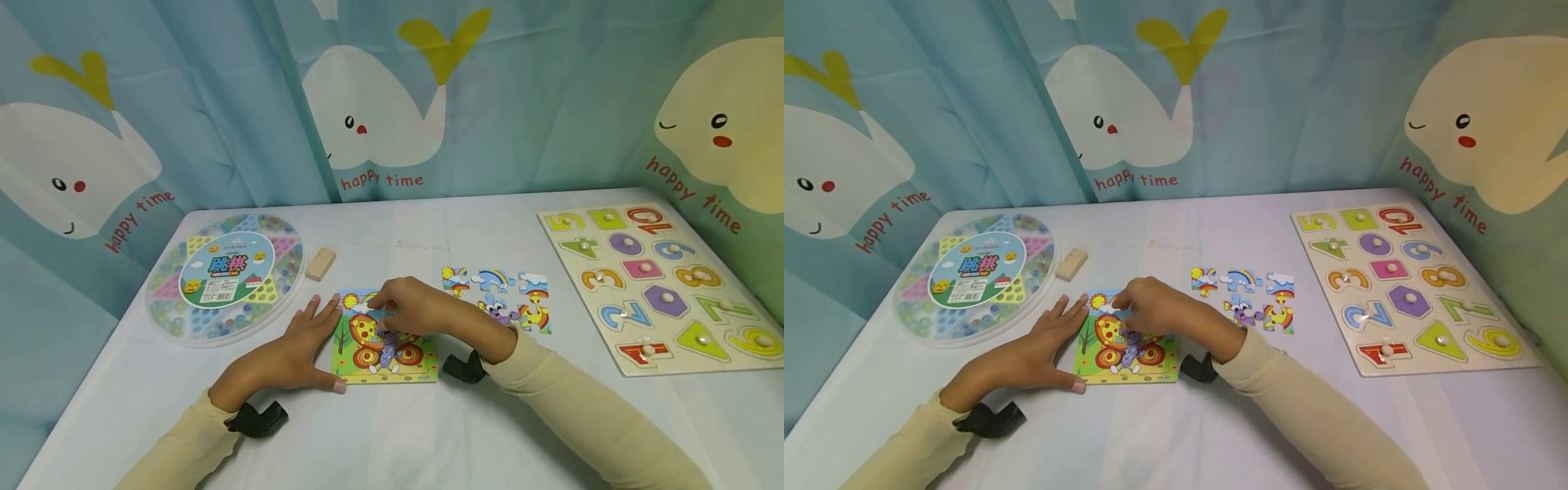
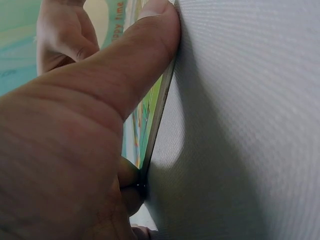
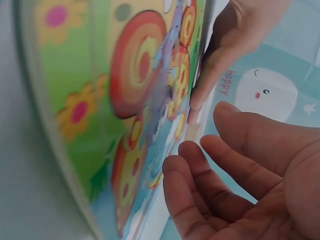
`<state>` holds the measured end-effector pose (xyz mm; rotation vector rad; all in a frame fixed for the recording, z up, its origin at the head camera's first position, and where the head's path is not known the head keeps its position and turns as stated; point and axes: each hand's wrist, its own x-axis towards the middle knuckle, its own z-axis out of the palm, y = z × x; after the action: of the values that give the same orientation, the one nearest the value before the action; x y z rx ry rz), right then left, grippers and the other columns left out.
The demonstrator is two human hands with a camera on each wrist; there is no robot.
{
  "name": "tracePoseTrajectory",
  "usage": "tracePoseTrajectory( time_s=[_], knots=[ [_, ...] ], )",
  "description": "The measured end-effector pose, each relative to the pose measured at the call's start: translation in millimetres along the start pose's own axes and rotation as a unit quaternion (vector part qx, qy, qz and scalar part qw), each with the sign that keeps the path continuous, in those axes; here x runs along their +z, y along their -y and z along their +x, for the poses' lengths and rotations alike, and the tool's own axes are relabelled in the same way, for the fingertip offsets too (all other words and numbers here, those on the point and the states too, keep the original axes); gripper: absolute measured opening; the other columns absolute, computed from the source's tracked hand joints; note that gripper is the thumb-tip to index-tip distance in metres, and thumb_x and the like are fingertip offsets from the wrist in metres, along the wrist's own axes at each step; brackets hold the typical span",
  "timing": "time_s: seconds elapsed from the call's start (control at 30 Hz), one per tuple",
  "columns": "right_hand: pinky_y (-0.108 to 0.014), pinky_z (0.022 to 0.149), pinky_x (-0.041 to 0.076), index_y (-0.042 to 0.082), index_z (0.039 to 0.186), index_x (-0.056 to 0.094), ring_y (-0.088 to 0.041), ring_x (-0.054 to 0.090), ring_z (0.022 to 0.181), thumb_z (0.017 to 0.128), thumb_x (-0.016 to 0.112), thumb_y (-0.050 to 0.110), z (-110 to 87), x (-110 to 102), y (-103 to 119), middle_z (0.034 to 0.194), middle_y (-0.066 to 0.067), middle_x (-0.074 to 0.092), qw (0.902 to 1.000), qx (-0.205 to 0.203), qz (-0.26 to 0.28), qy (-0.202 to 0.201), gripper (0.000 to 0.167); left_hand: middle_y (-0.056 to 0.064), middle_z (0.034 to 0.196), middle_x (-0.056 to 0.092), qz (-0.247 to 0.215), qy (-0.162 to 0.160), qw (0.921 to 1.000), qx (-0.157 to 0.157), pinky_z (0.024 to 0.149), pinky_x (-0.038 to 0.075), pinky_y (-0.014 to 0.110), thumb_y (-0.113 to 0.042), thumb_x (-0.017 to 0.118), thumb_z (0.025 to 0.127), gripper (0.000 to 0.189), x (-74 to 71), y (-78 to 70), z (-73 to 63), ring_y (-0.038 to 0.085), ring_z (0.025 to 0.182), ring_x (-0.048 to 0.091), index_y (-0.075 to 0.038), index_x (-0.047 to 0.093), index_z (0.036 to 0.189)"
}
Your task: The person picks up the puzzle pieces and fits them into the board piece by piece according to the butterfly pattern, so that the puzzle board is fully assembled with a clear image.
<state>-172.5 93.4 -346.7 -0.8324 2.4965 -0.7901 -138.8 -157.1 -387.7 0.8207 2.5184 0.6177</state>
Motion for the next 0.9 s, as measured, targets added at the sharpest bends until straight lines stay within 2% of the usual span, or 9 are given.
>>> tracePoseTrajectory(
  time_s=[0.17,0.37,0.67,0.9],
  knots=[
    [-0.028,0.082,0.049,0.001,0.121,0.068,-0.016,0.058,0.094,0.09,0.071,0.01,-4.2,0.1,-5.4,0.107,-0.004,0.064,1.0,-0.007,0.004,-0.006,0.032,0.006,0.162,-0.004,-0.001,0.0,1.0,-0.003,0.113,-0.002,0.057,-0.057,0.08,0.071,0.121,0.2,-0.8,-0.3,0.033,0.145,-0.016,-0.002,0.013,0.155],
    [-0.032,0.087,0.05,0.001,0.119,0.069,-0.018,0.06,0.101,0.091,0.067,0.006,-12.7,-2.4,-11.4,0.111,-0.005,0.066,0.9989,-0.014,0.024,-0.037,0.028,0.005,0.162,-0.004,-0.001,0.001,1.0,-0.007,0.113,-0.003,0.057,-0.056,0.081,0.07,0.121,-0.6,-2.3,0.0,0.032,0.145,-0.016,-0.002,0.014,0.155],
    [-0.029,0.08,0.052,-0.002,0.114,0.07,-0.019,0.063,0.098,0.09,0.066,0.0,-24.4,-6.5,-26.4,0.107,-0.007,0.068,0.9958,-0.034,0.055,-0.065,0.025,0.005,0.162,-0.004,-0.001,0.001,0.9999,-0.011,0.114,-0.003,0.056,-0.055,0.082,0.07,0.122,-0.2,-2.2,0.4,0.031,0.145,-0.016,-0.003,0.013,0.155],
    [-0.037,0.087,0.051,-0.002,0.111,0.071,-0.022,0.064,0.1,0.09,0.065,0.0,-36.1,-12.3,-38.5,0.107,-0.006,0.069,0.9935,-0.041,0.052,-0.093,0.022,0.006,0.162,-0.004,0.0,0.0,1.0,-0.008,0.114,-0.003,0.056,-0.054,0.082,0.07,0.122,-0.1,-2.1,0.3,0.032,0.145,-0.016,-0.002,0.013,0.155]
  ],
)
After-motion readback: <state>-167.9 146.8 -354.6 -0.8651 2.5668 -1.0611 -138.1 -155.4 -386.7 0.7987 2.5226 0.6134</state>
